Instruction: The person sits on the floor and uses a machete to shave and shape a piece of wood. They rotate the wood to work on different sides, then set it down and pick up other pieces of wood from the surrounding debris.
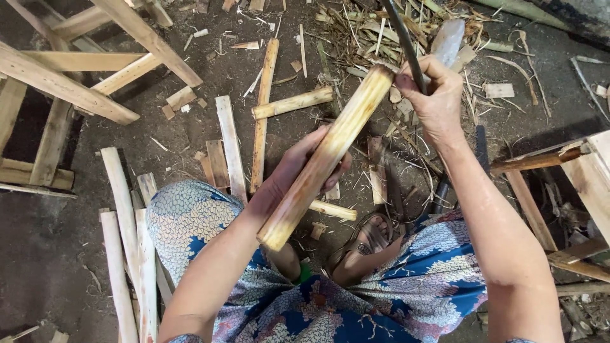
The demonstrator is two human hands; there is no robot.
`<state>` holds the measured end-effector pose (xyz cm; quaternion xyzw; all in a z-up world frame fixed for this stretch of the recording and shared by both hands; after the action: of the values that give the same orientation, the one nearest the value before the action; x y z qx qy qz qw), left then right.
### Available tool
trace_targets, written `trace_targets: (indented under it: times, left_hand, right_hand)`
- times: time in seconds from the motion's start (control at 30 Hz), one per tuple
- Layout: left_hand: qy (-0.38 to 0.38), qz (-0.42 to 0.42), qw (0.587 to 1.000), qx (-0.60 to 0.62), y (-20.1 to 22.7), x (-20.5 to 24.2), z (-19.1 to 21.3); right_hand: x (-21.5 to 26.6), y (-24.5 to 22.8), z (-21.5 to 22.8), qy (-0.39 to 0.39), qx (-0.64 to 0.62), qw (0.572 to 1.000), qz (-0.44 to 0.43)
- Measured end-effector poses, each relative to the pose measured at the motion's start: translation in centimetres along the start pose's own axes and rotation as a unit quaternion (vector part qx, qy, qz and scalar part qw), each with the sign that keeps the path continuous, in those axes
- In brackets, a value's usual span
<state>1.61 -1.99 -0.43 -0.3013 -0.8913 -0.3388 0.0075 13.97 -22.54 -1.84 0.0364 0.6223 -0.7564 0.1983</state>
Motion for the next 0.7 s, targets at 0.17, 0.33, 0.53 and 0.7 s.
trace_targets:
  times: [0.17,0.33,0.53,0.7]
  left_hand:
    - [0.006,-0.048,0.999,0.025,0.4,-0.3,0.6]
    - [0.035,-0.085,0.994,0.061,0.4,-0.8,2.8]
    - [0.098,-0.106,0.987,0.073,-1.6,-1.4,5.3]
    - [0.111,-0.121,0.986,-0.017,-1.6,-2.7,6.9]
  right_hand:
    - [0.1,0.6,-0.2,-0.018,0.018,0.999,-0.036]
    - [-0.4,0.9,-1.1,-0.031,0.078,0.996,-0.039]
    - [1.0,4.0,-4.3,-0.052,0.175,0.98,0.075]
    - [3.5,6.3,-7.7,-0.068,0.175,0.981,0.048]
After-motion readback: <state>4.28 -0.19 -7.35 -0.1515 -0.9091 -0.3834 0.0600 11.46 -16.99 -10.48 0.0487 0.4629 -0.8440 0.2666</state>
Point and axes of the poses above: each hand's wrist, its own x-axis away from the middle knuckle, its own z-axis out of the back of the hand, y = z × x, the point moved 3 cm from there along -x, towards the middle knuckle, and after that the axes turned 1 degree about -y, right-handed, at the moved point
